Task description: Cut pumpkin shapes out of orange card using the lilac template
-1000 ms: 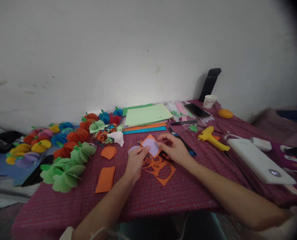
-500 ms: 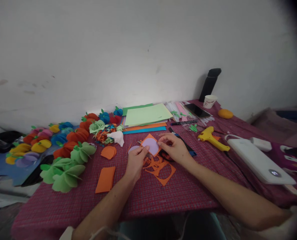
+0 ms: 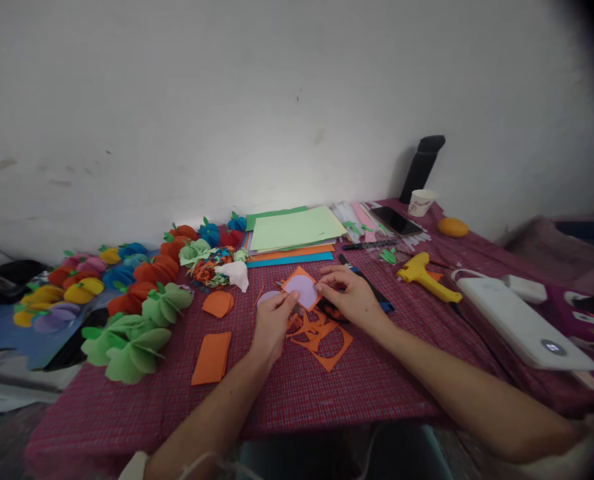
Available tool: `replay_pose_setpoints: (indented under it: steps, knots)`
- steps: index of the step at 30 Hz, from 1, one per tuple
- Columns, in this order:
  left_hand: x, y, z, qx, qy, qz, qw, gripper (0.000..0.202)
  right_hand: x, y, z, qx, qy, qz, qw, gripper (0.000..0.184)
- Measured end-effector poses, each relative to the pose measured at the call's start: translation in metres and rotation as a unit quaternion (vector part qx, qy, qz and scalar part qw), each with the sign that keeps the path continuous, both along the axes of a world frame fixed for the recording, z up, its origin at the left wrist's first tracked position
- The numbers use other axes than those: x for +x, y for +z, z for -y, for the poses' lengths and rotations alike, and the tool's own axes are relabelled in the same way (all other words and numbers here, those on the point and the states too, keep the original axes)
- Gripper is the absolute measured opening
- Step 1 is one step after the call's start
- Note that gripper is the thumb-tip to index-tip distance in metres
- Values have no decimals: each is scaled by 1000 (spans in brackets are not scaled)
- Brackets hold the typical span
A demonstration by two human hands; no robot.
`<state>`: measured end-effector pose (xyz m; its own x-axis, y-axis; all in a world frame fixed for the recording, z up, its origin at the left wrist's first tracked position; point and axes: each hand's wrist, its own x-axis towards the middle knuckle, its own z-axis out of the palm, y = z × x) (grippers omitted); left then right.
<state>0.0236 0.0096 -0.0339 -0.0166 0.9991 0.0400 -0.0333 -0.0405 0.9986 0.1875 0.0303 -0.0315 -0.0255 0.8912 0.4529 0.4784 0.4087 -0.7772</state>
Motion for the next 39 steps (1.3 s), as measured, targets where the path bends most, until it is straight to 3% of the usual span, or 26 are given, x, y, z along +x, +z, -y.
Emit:
replay_pose_setpoints:
  steps: [39]
  knots:
    - [0,-3,1,2,-22,-24,999,34,0,-3,-3,-37,53,-28,997,10]
